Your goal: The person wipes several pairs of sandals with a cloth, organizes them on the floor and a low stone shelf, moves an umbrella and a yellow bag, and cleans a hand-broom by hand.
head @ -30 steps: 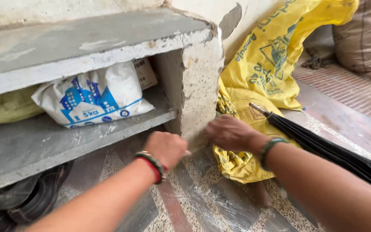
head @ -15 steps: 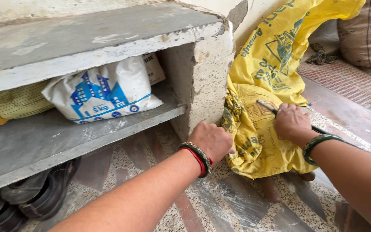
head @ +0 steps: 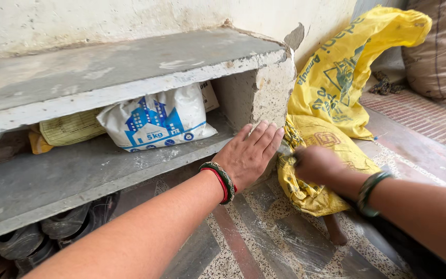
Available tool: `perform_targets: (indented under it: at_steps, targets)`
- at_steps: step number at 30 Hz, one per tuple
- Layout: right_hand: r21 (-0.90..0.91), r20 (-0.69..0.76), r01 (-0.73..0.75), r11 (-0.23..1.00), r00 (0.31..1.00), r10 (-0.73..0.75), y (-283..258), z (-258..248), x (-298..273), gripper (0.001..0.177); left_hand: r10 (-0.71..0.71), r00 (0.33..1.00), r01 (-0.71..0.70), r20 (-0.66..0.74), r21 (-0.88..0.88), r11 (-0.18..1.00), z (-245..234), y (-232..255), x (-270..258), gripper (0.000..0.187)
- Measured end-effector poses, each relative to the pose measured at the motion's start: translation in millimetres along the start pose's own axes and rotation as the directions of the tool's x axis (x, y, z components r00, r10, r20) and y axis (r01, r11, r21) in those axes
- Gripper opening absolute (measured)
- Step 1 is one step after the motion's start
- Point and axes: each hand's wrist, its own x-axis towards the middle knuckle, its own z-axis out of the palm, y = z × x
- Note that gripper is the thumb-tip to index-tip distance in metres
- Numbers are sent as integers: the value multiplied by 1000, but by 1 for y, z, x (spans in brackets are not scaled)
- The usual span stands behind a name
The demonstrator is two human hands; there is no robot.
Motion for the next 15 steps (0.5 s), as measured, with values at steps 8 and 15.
perform_targets:
  at_steps: [8,15]
  targets:
    - [274,-12,376,885,922,-388,-172,-24,-39,29,-189,616,509,765,-203,836,-36,-45,-54,71]
    - [622,217,259,739,850,-480,-274,-26,-45,26,-245,634,390,734,-30,920,-86,-126,-181,22]
